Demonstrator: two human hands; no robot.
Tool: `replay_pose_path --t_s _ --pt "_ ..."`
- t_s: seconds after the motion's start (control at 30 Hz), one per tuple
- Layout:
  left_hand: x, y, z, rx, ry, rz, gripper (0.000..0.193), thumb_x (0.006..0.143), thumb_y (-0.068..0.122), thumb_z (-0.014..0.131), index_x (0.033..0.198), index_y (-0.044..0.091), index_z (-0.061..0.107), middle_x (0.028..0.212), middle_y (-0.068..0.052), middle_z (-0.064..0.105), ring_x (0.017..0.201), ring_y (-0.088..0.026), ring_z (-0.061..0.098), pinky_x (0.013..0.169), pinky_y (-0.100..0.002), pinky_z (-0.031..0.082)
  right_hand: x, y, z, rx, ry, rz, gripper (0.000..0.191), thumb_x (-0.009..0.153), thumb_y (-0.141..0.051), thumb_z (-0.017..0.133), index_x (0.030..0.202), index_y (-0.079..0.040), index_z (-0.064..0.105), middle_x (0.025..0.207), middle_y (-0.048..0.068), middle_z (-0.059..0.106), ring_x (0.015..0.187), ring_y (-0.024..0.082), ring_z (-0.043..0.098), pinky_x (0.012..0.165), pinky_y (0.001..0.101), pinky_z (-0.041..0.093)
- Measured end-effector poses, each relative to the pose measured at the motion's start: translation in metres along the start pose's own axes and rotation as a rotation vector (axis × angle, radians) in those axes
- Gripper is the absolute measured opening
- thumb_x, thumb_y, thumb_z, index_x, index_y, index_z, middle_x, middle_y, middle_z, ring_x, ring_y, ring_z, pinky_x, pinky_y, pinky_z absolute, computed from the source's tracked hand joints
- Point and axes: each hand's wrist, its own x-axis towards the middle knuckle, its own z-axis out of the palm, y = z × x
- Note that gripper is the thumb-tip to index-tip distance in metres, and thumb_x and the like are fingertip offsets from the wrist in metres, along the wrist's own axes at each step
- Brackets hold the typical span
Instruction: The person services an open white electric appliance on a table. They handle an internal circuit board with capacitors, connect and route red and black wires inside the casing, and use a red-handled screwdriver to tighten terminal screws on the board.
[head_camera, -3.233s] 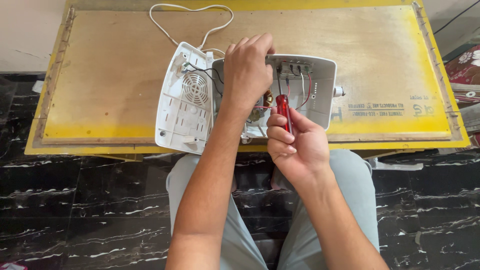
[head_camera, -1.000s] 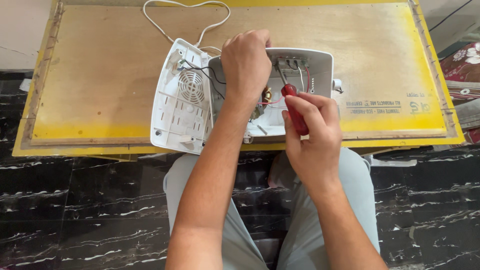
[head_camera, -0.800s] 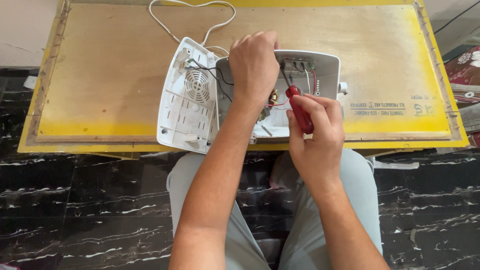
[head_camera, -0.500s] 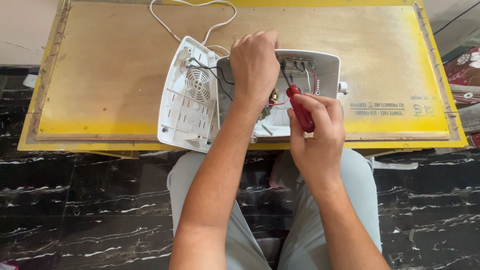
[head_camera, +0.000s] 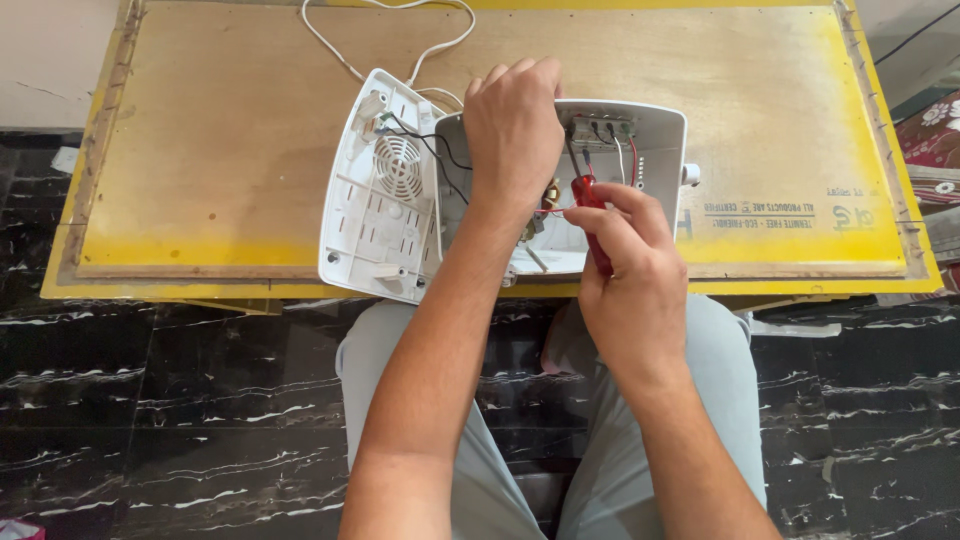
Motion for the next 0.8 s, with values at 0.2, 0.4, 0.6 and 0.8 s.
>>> replay_pose_path --t_s 0.2,0.4,0.6,0.8 --pt "0.0 0.002 -0.001 -0.008 0.02 -0.004 0.009 0.08 0.0 0.061 0.073 0.007 0.062 0.076 -0.009 0.068 0.081 -0.033 0.064 0.074 -0.046 0.045 0.003 0.006 0.004 0.084 -0.026 0.046 0.032 0.082 0.011 0.068 0.11 -0.004 0.069 0.125 0.021 0.057 0.112 0.04 0.064 0.087 0.0422 0.057" --pt "0.0 0.002 0.001 0.007 0.014 -0.005 0.01 0.079 0.0 0.061 0.073 0.007 0.061 0.075 -0.009 0.067 0.08 -0.033 0.064 0.074 -0.046 0.045 0.002 0.005 0.006 0.083 0.002 0.025 0.024 0.088 0.003 0.074 0.11 -0.004 0.069 0.121 0.019 0.06 0.106 0.037 0.066 0.089 0.0421 0.056" --pt "0.0 0.001 0.002 0.008 0.006 0.001 0.01 0.079 -0.001 0.061 0.072 0.006 0.06 0.074 -0.01 0.066 0.079 -0.033 0.064 0.074 -0.047 0.045 0.0 -0.002 0.007 -0.004 0.04 0.07 0.029 0.094 0.001 0.069 0.123 0.001 0.065 0.121 0.022 0.064 0.105 0.04 0.067 0.089 0.0432 0.056" --pt "-0.001 0.002 0.002 0.011 0.005 0.003 0.009 0.079 -0.001 0.061 0.073 0.006 0.061 0.075 -0.009 0.066 0.08 -0.033 0.064 0.073 -0.047 0.044 0.004 -0.007 0.007 -0.111 0.003 0.15 0.032 0.097 -0.008 0.068 0.126 0.002 0.065 0.107 0.025 0.071 0.096 0.044 0.069 0.082 0.0488 0.055"
